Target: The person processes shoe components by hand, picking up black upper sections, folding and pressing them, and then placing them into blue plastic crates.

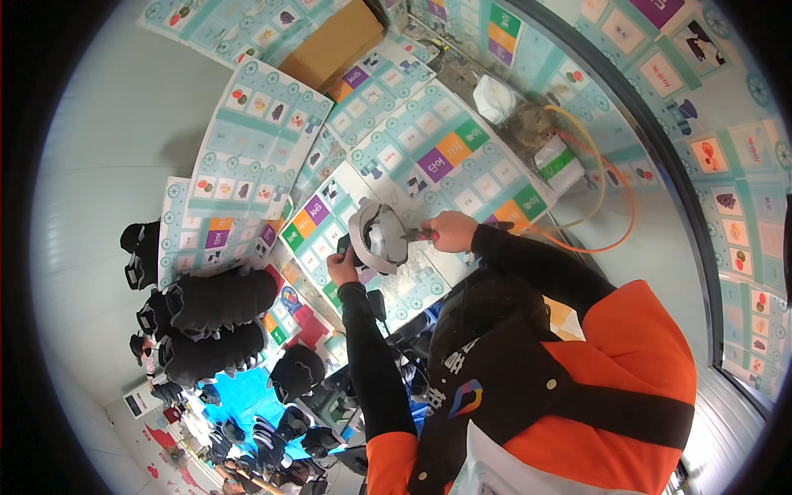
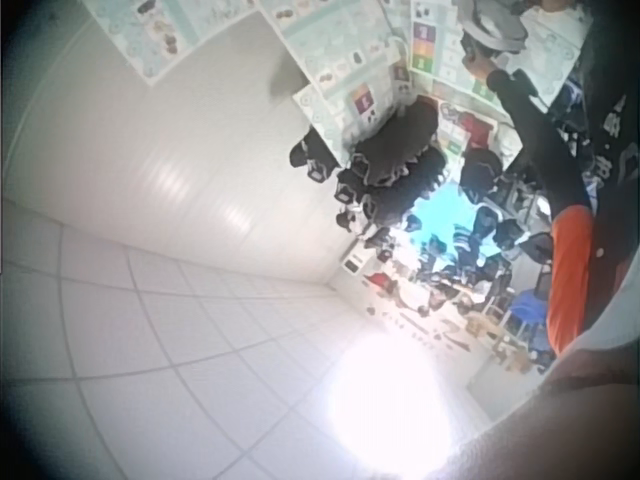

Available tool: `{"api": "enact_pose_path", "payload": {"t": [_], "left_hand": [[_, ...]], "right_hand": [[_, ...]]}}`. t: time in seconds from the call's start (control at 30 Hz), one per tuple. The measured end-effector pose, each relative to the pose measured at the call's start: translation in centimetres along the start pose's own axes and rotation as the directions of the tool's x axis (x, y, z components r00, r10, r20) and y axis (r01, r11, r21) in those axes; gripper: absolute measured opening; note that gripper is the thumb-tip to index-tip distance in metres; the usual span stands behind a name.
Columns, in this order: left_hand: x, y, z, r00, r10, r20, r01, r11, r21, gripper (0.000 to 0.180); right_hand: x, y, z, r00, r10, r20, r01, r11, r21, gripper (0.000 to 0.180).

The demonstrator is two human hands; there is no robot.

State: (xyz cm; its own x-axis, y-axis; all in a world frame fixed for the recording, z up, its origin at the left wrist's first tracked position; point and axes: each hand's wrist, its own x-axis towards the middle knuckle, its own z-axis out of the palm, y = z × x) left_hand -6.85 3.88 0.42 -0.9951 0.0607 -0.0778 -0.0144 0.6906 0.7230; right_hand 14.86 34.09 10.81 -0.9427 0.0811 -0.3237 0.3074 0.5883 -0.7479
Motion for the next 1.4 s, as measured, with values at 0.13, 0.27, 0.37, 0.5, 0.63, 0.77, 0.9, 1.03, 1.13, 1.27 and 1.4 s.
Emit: {"api": "enact_pose_path", "payload": {"t": [0.13,0.27,0.37,0.5,0.63,0.77,0.9,1.03,1.13,1.27,1.4], "left_hand": [[-1.7,3.9,0.6,0.996,0.076,-0.046,-0.075,0.997,0.030,0.055],[-1.1,4.0,-0.1,0.987,0.157,0.018,-0.158,0.981,0.109,0.071],[-0.7,2.5,-0.3,0.989,0.053,0.136,-0.059,0.998,0.039,0.066],[-0.7,0.1,-1.2,0.991,0.028,0.127,-0.042,0.994,0.103,0.065],[-1.3,-0.7,0.1,0.995,0.023,0.100,-0.035,0.992,0.122,0.068],[-3.1,-0.9,-0.6,0.994,0.010,0.105,-0.021,0.995,0.098,0.065],[-4.6,-1.3,-1.4,0.999,0.020,0.036,-0.025,0.992,0.122,0.063],[-5.4,-0.8,-1.0,0.999,-0.009,0.032,0.004,0.989,0.150,0.063],[-5.6,-1.2,-1.4,1.000,0.020,0.003,-0.020,0.992,0.129,0.060],[-5.8,-0.2,-1.1,1.000,0.004,0.002,-0.005,0.990,0.143,0.060],[-5.4,0.3,-0.7,1.000,-0.002,0.027,-0.001,0.995,0.104,0.055]], "right_hand": [[-0.1,1.3,-0.1,0.991,0.065,-0.121,-0.053,0.994,0.098,0.038],[-0.1,1.1,-0.1,0.998,0.042,-0.050,-0.039,0.997,0.067,0.036],[0.1,1.0,-0.1,0.992,0.063,-0.105,-0.054,0.995,0.087,0.037],[0.0,-0.4,-0.2,0.996,0.056,0.066,-0.061,0.995,0.084,0.036],[0.8,2.6,2.1,0.989,0.025,-0.149,-0.004,0.989,0.145,0.033],[1.4,2.9,3.0,0.998,0.027,-0.052,-0.021,0.992,0.122,0.028],[1.6,2.4,4.1,0.992,0.089,-0.088,-0.070,0.978,0.195,0.028],[1.6,3.0,4.5,0.999,0.039,-0.003,-0.039,0.988,0.149,0.031],[1.4,2.3,4.5,0.999,-0.012,-0.050,0.018,0.994,0.112,0.033],[1.6,1.6,3.7,0.999,0.049,-0.005,-0.048,0.983,0.176,0.036],[2.0,1.5,3.4,0.997,0.069,-0.041,-0.059,0.977,0.204,0.037]]}}
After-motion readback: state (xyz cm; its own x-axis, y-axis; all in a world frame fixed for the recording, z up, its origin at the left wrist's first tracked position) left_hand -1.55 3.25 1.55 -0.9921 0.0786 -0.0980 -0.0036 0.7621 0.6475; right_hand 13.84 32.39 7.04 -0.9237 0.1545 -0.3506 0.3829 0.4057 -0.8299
